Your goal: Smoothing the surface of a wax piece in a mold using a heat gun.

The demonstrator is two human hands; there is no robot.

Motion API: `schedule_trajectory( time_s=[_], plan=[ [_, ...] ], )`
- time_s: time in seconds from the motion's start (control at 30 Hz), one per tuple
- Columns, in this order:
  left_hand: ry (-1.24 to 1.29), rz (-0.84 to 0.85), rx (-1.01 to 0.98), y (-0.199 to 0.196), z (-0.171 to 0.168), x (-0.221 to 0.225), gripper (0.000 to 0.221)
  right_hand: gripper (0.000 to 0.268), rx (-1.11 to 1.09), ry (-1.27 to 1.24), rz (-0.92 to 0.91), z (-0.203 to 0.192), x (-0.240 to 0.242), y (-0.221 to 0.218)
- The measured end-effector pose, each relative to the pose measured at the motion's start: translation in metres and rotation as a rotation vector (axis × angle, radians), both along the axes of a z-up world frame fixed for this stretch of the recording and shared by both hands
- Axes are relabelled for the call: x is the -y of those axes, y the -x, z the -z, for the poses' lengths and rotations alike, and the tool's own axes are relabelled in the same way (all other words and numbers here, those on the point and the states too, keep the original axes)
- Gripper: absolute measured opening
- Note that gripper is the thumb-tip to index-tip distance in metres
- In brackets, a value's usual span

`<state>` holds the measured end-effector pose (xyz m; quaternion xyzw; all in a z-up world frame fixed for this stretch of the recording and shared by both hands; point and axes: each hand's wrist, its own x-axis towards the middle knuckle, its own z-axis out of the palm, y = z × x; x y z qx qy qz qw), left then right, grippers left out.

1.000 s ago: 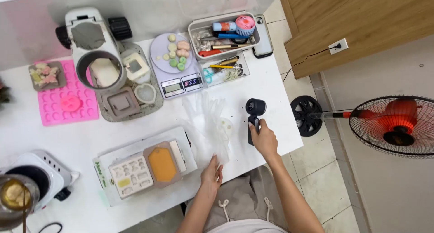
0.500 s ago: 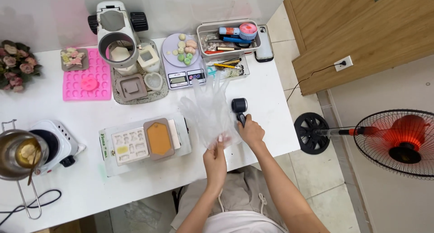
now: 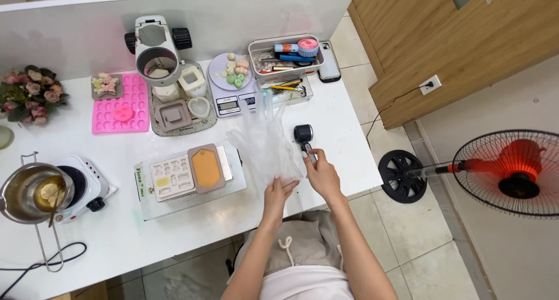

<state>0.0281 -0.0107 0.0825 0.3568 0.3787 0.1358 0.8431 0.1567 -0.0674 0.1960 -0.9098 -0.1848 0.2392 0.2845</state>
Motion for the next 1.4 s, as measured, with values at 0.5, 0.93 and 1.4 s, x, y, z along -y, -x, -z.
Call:
schedule_trajectory(
  time_s=[0.5,0.93,1.4],
  plan=[
    [-0.020,0.033,-0.081,0.008,0.000,0.010,0.051,0.041,0.232,-0.334,-0.420,-0.032,0.040,0.039],
    [-0.545,-0.049,-0.196,-0.009,-0.072,0.016,0.060,0.030,0.213,-0.643,-0.513,-0.010,0.050,0.052],
    [-1.048,0.147,-0.140,-0.037,-0.116,0.038,0.052,0.076,0.390,-0.437,-0.588,0.026,0.006,0.013]
  ],
)
